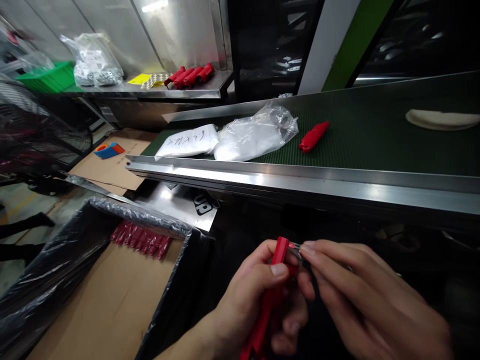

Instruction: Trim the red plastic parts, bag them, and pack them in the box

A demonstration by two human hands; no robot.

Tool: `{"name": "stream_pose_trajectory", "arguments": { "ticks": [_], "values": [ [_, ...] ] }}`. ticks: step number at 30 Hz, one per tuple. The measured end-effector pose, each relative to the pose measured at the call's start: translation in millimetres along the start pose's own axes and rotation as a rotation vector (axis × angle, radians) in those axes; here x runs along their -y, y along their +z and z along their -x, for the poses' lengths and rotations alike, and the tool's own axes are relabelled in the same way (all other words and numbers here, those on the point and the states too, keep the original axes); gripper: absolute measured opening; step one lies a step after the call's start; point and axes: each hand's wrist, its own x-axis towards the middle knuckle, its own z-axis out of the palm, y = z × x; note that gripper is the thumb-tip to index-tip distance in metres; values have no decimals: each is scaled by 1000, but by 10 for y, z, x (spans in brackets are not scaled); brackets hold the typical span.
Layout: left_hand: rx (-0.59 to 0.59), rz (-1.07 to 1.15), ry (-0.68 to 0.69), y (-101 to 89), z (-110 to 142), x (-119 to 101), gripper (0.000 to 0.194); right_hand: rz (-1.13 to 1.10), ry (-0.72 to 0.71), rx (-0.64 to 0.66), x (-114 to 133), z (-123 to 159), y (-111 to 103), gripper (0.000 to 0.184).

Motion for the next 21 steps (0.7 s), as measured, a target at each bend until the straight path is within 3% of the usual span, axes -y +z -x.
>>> {"name": "stream_pose_trajectory", "arguments": {
  "ticks": [16, 19, 21],
  "values": [
    [46, 74, -11, -10, 17, 70, 16, 44, -30, -29, -92, 23, 17, 41],
    [154, 15, -36, -43, 26, 108, 25, 20, 56, -107, -122, 7, 21, 36],
    [165, 15, -40, -49, 24, 111, 24, -23, 138, -142, -101, 9, 13, 32]
  ]
}}
